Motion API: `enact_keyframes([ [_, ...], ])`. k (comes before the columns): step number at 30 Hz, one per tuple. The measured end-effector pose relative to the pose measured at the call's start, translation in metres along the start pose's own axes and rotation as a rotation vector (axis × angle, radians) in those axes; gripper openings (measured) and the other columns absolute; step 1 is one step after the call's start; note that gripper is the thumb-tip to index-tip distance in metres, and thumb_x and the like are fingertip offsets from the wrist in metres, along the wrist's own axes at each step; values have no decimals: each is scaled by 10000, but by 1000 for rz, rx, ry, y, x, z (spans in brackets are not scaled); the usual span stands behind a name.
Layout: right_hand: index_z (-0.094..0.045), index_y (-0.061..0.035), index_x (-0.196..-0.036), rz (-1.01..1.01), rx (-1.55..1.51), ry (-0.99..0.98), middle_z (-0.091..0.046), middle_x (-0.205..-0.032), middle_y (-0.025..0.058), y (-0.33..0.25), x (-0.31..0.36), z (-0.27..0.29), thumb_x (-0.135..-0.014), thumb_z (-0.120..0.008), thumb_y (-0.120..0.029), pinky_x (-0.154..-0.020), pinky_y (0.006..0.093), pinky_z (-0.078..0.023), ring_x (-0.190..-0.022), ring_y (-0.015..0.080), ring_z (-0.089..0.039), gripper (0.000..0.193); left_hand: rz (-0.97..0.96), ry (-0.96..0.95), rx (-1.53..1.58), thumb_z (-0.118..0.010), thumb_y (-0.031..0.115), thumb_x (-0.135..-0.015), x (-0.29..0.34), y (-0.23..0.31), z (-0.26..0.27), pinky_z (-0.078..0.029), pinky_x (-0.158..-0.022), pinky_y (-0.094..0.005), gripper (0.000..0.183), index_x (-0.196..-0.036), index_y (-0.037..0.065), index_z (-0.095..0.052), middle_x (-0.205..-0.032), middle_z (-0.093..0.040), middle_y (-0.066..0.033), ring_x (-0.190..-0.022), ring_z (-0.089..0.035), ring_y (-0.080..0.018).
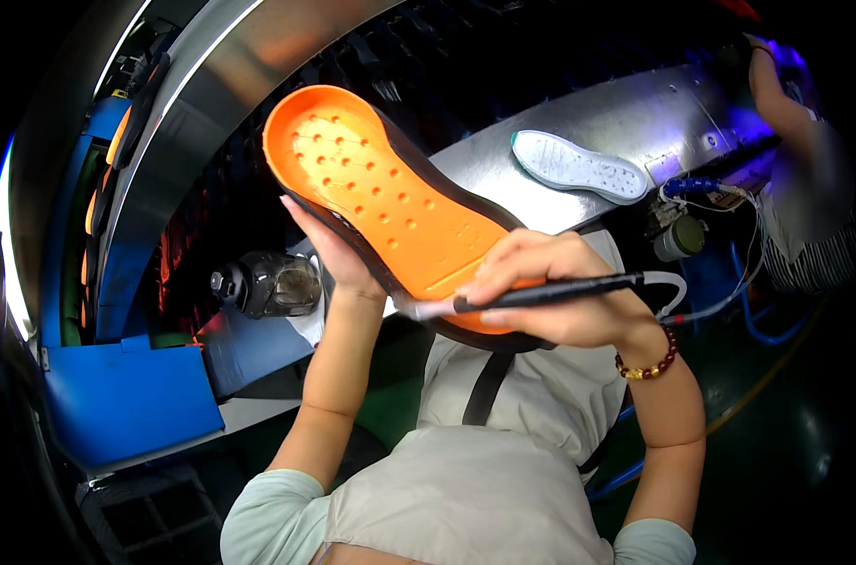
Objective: The person repeatedly picks up orange shoe soles from a conveyor belt, applies glue to the bottom surface using a brush, and places them back on the belt. The task is performed one at a time in a continuous loop.
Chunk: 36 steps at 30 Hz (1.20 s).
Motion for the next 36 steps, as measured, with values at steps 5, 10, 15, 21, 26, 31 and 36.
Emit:
enact_keyframes([
  [5,-619,-23,-797,-92,-194,162,-598,-823,99,9,11,15,-617,-636,27,-710,266,-444,-773,170,-563,187,-2,-5,-16,-178,596,-794,-7,9,-5,-344,-891,-309,666,-1214,97,-315,-1187,-410,-47,-1046,-433,-191],
  [10,-625,-26,-789,25,14,-71,-604,-824,86,7,19,9,-583,-668,-1,-720,240,-430,-791,160,-546,212,-34,-68,-74,-217,563,-810,-11,20,-3,-336,-907,-329,621,-1217,105,-321,-1209,-399,-48,-1071,-420,-210],
  [15,-630,-29,-794,-84,7,164,-614,-830,78,17,27,19,-604,-655,-8,-758,270,-414,-853,152,-515,192,-27,-1,-106,-206,612,-778,-21,22,-10,-377,-875,-315,679,-1206,100,-332,-1178,-429,-48,-1030,-459,-184],
  [21,-620,10,-799,-36,-343,-9,-611,-851,116,22,28,26,-600,-640,10,-841,307,-383,-975,193,-483,200,159,-262,173,-265,605,-772,-30,31,-11,-438,-806,-315,661,-1146,77,-402,-1103,-497,-53,-941,-522,-187],
  [26,-542,44,-829,-155,-555,225,-560,-888,221,25,25,13,-668,-577,16,-806,370,-426,-878,282,-545,167,392,-283,268,-279,608,-770,-34,35,-21,-412,-827,-329,735,-1155,-10,-376,-1111,-482,-131,-958,-510,-227],
  [31,-515,58,-874,-150,-821,429,-558,-917,204,20,13,-26,-711,-532,47,-805,338,-443,-887,249,-553,164,23,-328,262,-250,656,-714,28,-17,4,-284,-938,-329,811,-1237,37,-282,-1243,-340,-105,-1115,-359,-211],
  [36,-562,20,-849,16,-187,280,-587,-888,153,5,17,-43,-661,-587,47,-863,354,-363,-869,216,-564,191,14,-396,400,-435,304,-756,27,-9,11,-426,-806,-326,444,-1075,-4,-441,-1028,-524,-154,-908,-537,-237],
])
Point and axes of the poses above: each hand's wrist, its own x-axis away from the middle knuckle, its own z-axis out of the back of the hand, y = z × x, the point moved 1 cm from there along -x, towards the middle knuckle
